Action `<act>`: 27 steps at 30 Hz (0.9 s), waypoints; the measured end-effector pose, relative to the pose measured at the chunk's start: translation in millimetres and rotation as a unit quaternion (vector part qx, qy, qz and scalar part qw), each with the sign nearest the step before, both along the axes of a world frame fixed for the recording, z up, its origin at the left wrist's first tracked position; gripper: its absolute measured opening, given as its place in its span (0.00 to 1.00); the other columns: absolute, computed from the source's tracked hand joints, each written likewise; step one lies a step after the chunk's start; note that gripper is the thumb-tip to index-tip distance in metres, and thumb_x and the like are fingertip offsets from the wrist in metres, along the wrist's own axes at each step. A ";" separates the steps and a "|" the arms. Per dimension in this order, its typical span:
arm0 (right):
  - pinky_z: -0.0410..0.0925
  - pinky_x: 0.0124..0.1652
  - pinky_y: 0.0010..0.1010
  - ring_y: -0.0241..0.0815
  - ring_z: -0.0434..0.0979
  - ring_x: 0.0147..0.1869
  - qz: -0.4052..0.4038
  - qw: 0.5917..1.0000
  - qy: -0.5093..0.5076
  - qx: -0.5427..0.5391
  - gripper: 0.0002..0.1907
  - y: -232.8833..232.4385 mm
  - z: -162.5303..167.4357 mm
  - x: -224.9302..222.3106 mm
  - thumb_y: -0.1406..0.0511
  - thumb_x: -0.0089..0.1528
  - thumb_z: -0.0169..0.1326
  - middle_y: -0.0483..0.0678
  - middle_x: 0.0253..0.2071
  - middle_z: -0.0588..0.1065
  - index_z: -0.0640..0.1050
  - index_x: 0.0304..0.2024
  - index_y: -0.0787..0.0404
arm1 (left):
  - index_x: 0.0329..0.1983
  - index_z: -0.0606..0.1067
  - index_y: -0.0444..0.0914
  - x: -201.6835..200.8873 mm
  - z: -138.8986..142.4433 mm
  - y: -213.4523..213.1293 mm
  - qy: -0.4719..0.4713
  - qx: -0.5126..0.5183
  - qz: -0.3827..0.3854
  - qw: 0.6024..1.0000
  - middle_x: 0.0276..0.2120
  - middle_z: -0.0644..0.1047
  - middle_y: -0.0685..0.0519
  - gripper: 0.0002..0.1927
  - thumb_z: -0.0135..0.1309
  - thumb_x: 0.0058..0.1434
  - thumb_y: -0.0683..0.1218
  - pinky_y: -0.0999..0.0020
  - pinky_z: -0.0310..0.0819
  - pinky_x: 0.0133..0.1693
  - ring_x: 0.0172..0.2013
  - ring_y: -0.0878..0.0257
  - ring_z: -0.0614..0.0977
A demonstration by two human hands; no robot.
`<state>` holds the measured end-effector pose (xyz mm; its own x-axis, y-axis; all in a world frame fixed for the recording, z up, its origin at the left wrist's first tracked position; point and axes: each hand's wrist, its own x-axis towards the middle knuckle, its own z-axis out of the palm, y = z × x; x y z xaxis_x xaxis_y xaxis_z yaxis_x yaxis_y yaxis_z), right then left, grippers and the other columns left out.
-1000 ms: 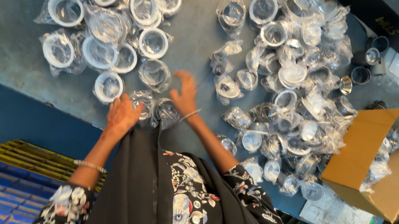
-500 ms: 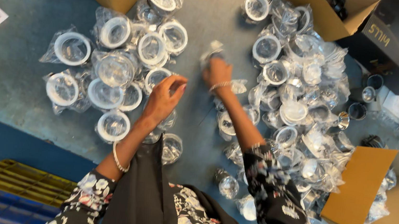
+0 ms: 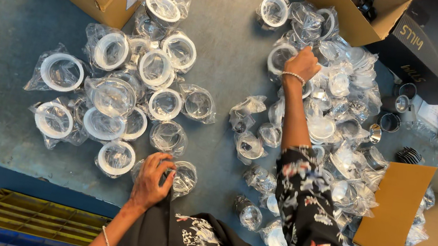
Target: The person sorts small plastic-wrapped circular components from a green bin onto a table, then arranges them into neat stacks. The person also moves a cardboard box and continues sorting the components into piles.
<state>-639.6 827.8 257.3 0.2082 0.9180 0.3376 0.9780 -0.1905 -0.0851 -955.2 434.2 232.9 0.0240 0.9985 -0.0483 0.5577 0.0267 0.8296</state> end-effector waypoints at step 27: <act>0.76 0.36 0.27 0.34 0.81 0.42 0.333 0.622 0.486 -0.515 0.13 -25.0 -27.7 -134.6 0.63 0.67 0.56 0.45 0.43 0.80 0.77 0.53 0.60 | 0.66 0.70 0.52 34.1 -38.1 0.3 0.221 -0.010 -0.027 0.975 0.73 0.57 0.54 0.30 0.54 0.61 0.61 0.51 0.47 0.66 0.73 0.52 0.52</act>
